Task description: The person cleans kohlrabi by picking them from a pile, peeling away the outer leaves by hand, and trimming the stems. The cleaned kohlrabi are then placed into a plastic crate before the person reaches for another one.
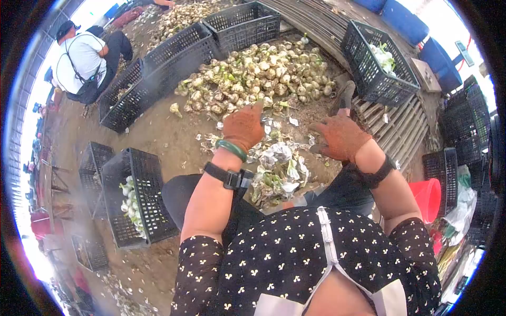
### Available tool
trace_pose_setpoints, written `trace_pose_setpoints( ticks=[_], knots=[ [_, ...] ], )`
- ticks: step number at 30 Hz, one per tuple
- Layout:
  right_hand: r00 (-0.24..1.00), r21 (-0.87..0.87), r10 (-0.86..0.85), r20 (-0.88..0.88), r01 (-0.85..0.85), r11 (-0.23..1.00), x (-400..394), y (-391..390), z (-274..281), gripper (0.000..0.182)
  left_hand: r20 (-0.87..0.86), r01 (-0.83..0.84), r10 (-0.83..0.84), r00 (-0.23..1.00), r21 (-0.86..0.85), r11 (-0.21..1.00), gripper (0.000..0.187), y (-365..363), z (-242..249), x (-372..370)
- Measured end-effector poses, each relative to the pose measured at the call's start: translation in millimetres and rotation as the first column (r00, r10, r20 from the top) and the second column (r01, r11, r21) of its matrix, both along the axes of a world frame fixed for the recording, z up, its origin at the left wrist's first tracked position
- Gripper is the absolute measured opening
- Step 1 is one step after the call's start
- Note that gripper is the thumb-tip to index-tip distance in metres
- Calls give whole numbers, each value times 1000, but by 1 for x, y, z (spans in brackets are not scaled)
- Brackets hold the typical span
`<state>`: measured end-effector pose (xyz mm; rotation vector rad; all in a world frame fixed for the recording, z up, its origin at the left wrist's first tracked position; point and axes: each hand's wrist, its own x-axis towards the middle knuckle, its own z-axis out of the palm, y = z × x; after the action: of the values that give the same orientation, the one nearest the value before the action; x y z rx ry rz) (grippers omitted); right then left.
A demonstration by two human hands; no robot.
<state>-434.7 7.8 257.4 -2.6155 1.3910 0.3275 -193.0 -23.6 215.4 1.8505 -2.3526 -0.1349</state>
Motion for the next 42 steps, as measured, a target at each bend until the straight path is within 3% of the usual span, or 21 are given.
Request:
trace_pose_setpoints(
  ticks=[5,7,8,11,12,13,15,16,18,20,22,25,27,29,31,33,35,37,38,41,42],
  knots=[
    [999,-35,-52,3,52,998,-21,1,1,57,30,24,-25,999,37,999,39,0,13,-26],
    [998,-77,-63,-20,61,995,-34,2,5,57,60,34,-42,997,132,991,41,-2,17,-37],
    [998,-68,-66,-20,65,996,-39,3,8,56,9,69,-69,998,34,997,45,-6,8,-39],
    [995,-45,-97,26,98,994,-60,7,19,55,-127,74,-73,989,7,997,48,-9,31,-55],
    [991,-22,-116,73,118,993,-69,8,23,55,-195,90,-121,973,-160,983,47,-10,33,-58],
    [989,-31,-127,73,130,991,-78,10,28,55,-195,101,-134,972,-168,981,47,-13,35,-60],
    [961,-76,-251,117,261,962,-101,19,35,53,-289,32,-35,957,-16,999,43,-16,43,-66],
    [950,-97,-298,92,306,947,-113,24,39,51,-284,109,-158,946,-181,977,42,-14,48,-67],
    [927,-93,-353,128,366,926,-133,30,39,51,-315,54,-82,946,-96,994,42,-11,71,-70],
    [906,-83,-354,232,381,921,-160,30,28,47,-214,152,-248,945,-385,910,39,-26,69,-48],
    [878,-67,-428,214,451,890,-172,39,31,46,-216,10,-63,974,-241,970,38,-9,111,-35],
    [821,-41,-535,201,553,832,-204,61,20,45,-118,11,-62,991,-390,921,37,0,127,9],
    [785,32,-608,117,609,793,-235,78,11,47,-69,6,-32,997,-349,937,39,0,114,53],
    [756,-43,-619,216,640,767,-260,112,6,50,-14,-52,50,999,-300,952,39,7,94,84],
    [644,-73,-750,151,764,642,-296,140,-11,54,65,-133,151,986,-222,966,40,14,74,101],
    [557,-144,-822,117,829,541,-333,178,-52,50,140,-227,243,960,-119,966,40,27,63,105],
    [470,-103,-881,-50,875,473,-377,214,-122,50,261,-334,324,909,-4,942,38,41,42,112],
    [232,137,-970,71,961,239,-343,243,-126,52,428,-394,311,849,118,912,34,46,2,127],
    [136,140,-967,-217,984,107,-329,252,-137,49,480,-411,282,831,187,892,31,57,-12,126],
    [334,426,-907,-255,881,205,-276,286,-171,45,393,-306,188,900,262,915,28,82,-40,117],
    [452,501,-848,-278,821,274,-273,303,-199,45,350,-262,146,925,312,913,28,86,-52,116]
  ],
)
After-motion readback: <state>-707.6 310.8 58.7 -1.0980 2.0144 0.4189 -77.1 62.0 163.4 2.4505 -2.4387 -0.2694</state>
